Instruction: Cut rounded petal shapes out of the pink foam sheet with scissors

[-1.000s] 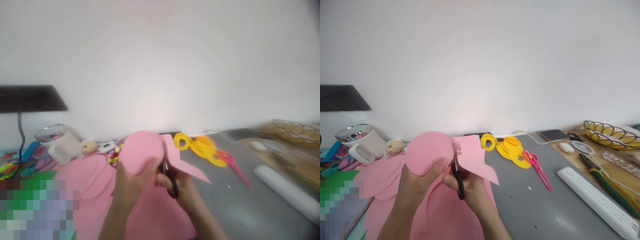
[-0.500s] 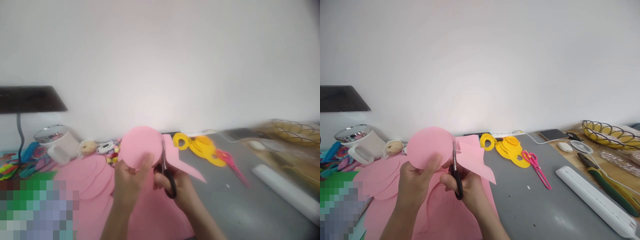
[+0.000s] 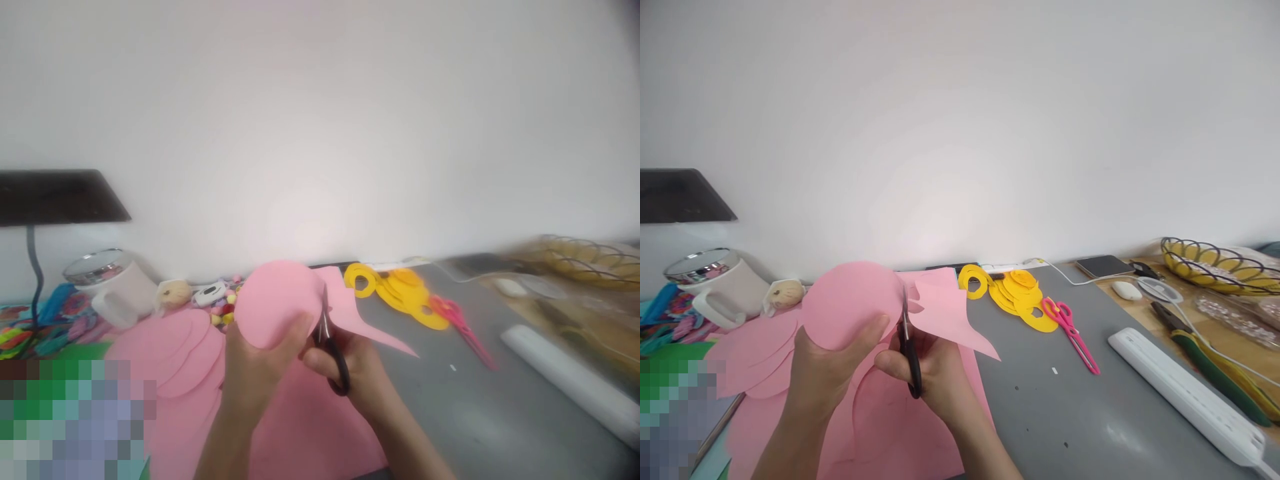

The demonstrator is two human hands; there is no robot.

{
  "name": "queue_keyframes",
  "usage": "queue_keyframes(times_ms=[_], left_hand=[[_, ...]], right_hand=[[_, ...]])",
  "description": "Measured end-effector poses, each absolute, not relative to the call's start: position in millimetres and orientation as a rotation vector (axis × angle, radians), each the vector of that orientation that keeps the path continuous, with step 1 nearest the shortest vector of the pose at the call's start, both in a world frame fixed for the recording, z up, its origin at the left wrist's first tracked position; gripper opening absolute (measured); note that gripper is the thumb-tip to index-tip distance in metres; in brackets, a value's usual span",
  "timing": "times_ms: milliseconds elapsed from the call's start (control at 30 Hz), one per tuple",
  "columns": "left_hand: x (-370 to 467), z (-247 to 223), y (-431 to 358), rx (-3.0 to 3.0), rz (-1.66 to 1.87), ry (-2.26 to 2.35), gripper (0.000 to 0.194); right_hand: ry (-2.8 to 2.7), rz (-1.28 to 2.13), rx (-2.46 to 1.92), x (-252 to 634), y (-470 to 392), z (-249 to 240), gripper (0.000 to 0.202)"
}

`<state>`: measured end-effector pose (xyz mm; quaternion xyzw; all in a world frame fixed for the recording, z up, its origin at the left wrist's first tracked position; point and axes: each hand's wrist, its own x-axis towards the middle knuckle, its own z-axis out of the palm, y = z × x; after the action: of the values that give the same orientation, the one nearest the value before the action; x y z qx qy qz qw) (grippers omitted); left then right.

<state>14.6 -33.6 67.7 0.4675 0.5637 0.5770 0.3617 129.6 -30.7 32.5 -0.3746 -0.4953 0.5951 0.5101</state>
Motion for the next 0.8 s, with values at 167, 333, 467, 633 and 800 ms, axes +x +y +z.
queue_keyframes(times_ms=[167,333,467,633,800], left_hand=[[15.9,69.7,-35.5,1.2,1.455,1.455,0.013],[16.8,70.8,-36.4,1.183,1.474,1.453,0.013],[16.9,71.9,-36.3,1.215,1.478,1.451,0.012],[17.4,73.9,-37.4,1.197,1.492,1.473,0.006],[19.0,74.7,-37.9,1.161,1.523,1.469,0.009]], right_hand=[[-1.199,1.408,-0.88,129.2,-31.3,30.7,0.043],[-1.193,1.423,-0.91,131.0,-32.4,27.9,0.036],[-1.216,1.409,-0.905,131.1,-32.2,28.6,0.04],[-1.195,1.437,-0.912,130.5,-32.1,26.5,0.037],[-1.188,1.431,-0.948,130.7,-32.8,24.5,0.032]])
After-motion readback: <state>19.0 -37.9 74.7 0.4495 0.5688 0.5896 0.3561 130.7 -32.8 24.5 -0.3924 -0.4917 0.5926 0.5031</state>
